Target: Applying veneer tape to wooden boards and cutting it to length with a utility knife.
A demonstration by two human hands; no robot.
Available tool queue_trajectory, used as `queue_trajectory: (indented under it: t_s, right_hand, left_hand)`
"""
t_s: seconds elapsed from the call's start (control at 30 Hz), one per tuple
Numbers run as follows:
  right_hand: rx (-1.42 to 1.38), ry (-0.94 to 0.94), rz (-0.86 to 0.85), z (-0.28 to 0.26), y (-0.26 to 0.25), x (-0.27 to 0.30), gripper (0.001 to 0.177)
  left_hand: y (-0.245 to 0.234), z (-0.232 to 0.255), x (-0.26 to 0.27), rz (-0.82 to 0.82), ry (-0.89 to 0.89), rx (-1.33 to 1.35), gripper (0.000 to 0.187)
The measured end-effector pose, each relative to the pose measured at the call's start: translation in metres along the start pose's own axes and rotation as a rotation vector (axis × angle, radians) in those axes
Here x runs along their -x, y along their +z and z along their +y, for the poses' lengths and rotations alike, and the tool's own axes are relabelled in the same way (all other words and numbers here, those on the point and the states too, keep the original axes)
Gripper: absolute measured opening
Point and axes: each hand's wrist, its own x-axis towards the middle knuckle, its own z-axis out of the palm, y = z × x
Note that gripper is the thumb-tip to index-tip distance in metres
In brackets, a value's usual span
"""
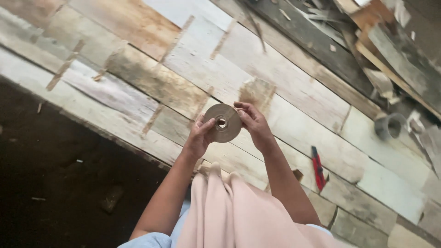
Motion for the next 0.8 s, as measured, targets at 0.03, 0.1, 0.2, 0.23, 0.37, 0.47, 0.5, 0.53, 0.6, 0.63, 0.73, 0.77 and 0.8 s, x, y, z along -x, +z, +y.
queue_trajectory:
  t_s: [0.03,0.1,0.2,0.23,0.37,0.47,0.5,0.53,0.6,0.63,0.73,0.77,0.8]
  right_hand:
    - [0.007,-0.039,0.007,0.0,-0.007,0.008,0.036]
    - [0.007,-0.079,0.029,0.007,-0.024,0.024,0.039]
    - [0.01,-0.105,0.066,0.027,-0.049,0.05,0.046]
    - [-0.016,-0.098,0.129,0.037,-0.055,0.059,0.042]
    - [-0.177,-0.062,0.247,0.068,-0.086,0.099,0.027]
    - [-0.206,-0.055,0.227,0.073,-0.111,0.132,0.027]
    - [-0.215,-0.055,0.244,0.079,-0.122,0.141,0.027]
    - [-0.219,-0.053,0.252,0.084,-0.133,0.15,0.024]
    - [-0.23,-0.053,0.276,0.09,-0.151,0.168,0.022]
    - [-0.213,-0.085,0.311,0.09,-0.157,0.177,0.02]
    - [-0.259,-0.157,0.412,0.092,-0.177,0.2,0.015]
    - [-0.316,-0.195,0.466,0.092,-0.183,0.206,0.012]
    - [-0.322,-0.198,0.476,0.093,-0.19,0.211,0.012]
  left_hand:
    - [0.006,-0.007,0.002,0.008,-0.011,0.026,0.035]
    - [0.017,-0.024,0.008,0.009,-0.035,0.042,0.034]
    - [0.03,-0.049,0.02,0.084,-0.066,0.102,0.037]
    - [0.033,-0.057,0.024,0.109,-0.106,0.094,0.034]
    - [0.083,-0.065,0.056,0.121,-0.193,0.051,0.024]
    - [0.102,-0.094,0.072,0.132,-0.234,0.094,0.025]
    - [0.111,-0.101,0.077,0.127,-0.25,0.083,0.025]
    - [0.12,-0.109,0.082,0.134,-0.285,0.094,0.026]
    - [0.135,-0.126,0.089,0.135,-0.334,0.094,0.026]
    - [0.14,-0.136,0.091,0.155,-0.34,0.118,0.028]
    - [0.161,-0.154,0.101,0.204,-0.346,0.175,0.029]
    - [0.17,-0.158,0.104,0.237,-0.337,0.218,0.029]
    - [0.186,-0.155,0.11,0.233,-0.343,0.209,0.029]
